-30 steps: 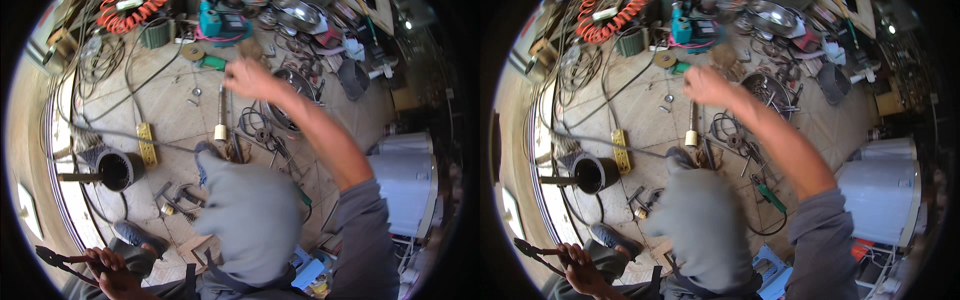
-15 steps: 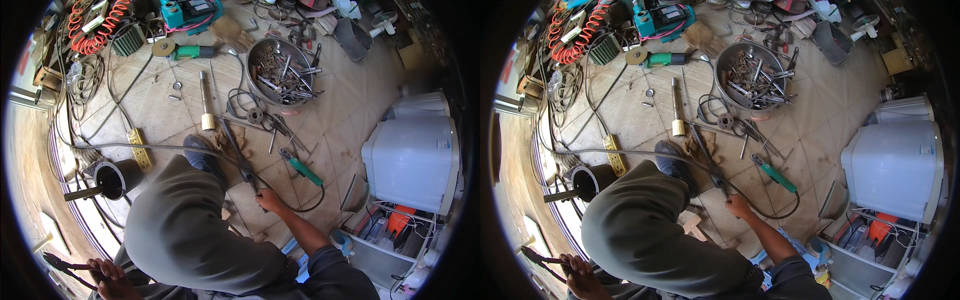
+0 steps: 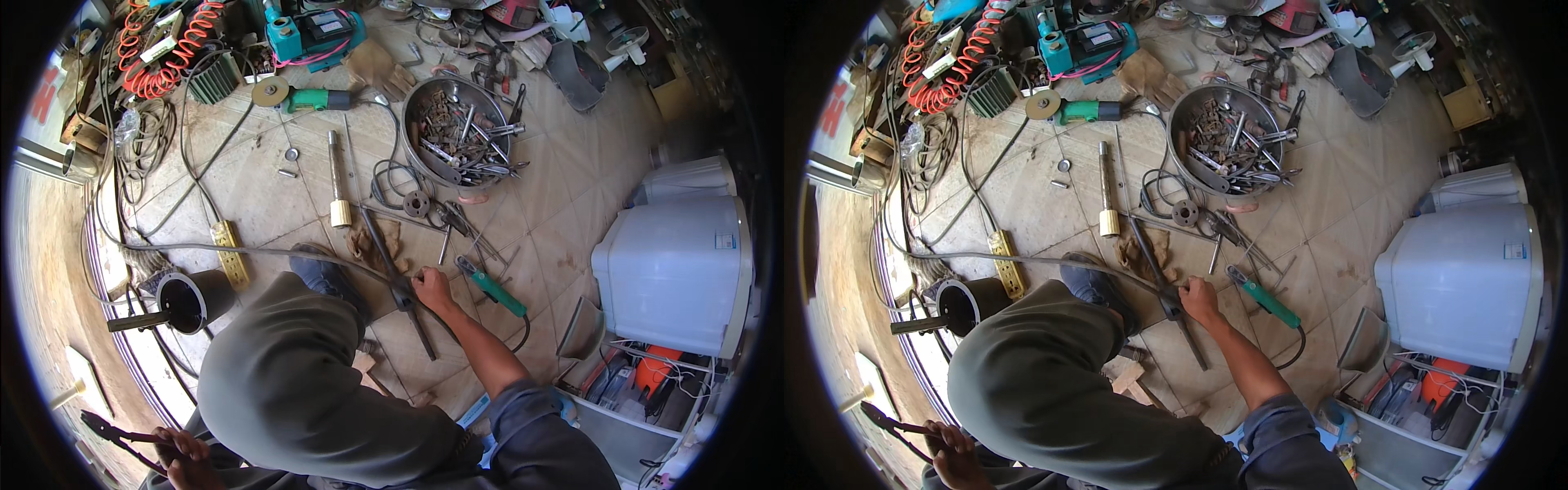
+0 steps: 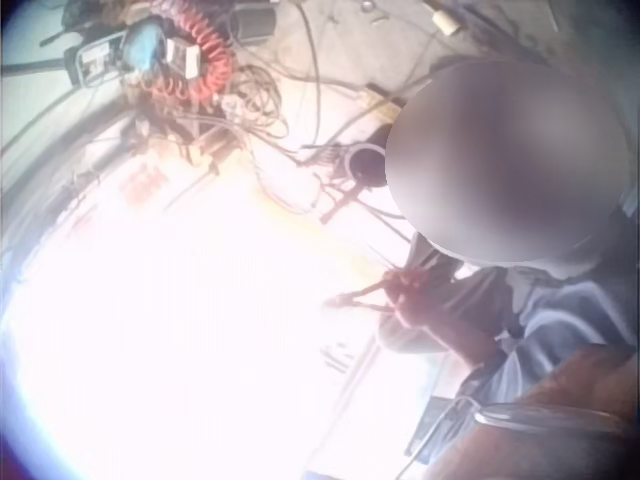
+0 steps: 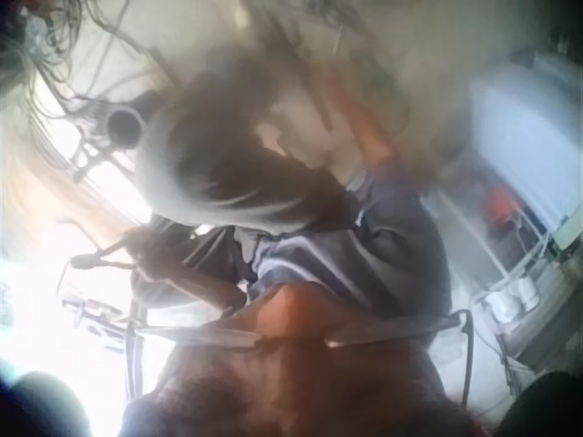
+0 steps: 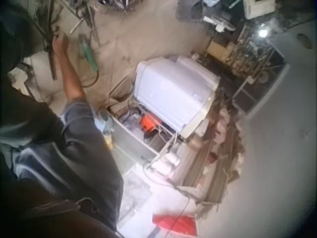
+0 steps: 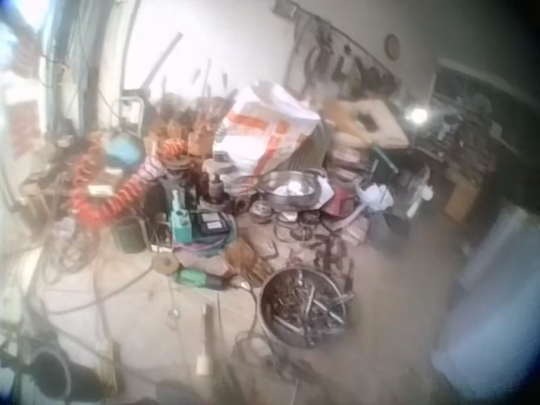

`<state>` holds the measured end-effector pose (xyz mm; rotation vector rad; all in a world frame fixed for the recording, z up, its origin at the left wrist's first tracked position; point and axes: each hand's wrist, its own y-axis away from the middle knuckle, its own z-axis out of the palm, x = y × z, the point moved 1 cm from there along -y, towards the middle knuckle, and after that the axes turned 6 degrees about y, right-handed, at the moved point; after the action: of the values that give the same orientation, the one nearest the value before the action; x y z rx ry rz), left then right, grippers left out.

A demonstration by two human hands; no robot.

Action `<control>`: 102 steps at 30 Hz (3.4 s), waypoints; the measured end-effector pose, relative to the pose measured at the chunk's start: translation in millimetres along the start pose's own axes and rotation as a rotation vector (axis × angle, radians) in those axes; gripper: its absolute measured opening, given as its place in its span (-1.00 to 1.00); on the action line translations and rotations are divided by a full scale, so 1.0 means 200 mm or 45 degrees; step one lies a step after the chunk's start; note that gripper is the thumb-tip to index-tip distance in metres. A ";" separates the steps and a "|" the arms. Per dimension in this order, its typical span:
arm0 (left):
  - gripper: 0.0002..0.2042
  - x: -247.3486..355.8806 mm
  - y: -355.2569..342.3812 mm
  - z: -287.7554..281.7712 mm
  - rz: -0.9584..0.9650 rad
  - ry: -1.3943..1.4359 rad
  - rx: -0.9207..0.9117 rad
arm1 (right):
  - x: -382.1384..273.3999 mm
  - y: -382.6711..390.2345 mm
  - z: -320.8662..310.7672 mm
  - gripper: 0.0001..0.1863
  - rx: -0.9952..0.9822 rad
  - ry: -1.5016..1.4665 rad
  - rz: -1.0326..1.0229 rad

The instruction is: The person sits on the floor in a workshop and uses a welding torch to join small metal pieces held with pliers. They repeatedly position the metal, apply the torch to create welds, and inspect the joints.

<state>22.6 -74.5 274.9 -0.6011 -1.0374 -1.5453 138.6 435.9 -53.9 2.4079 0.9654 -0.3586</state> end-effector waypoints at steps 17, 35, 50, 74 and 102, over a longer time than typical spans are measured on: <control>-0.63 -0.22 0.12 0.20 -0.434 0.096 -0.298 | -1.56 0.06 -1.09 -0.92 -0.101 -0.703 -0.827; -0.65 -0.24 0.26 0.07 -0.121 -0.470 -0.127 | -2.38 1.02 -0.87 -0.62 -0.246 -0.304 -1.809; -0.65 -0.21 0.25 0.08 -0.176 -0.597 -0.197 | -2.41 1.00 -0.82 -0.67 -0.395 -0.228 -1.807; -0.57 -0.20 0.26 0.11 -0.146 -0.607 -0.258 | -2.39 1.00 -0.82 -0.77 -0.306 -0.282 -1.841; -0.49 -0.17 0.25 0.12 -0.017 -0.803 -0.222 | -2.35 0.94 -0.78 -0.72 -0.510 -0.603 -1.272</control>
<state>75.4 -35.5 272.6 -1.2574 -1.3747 -1.4977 -55.1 142.3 341.5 1.2467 1.7256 -0.9188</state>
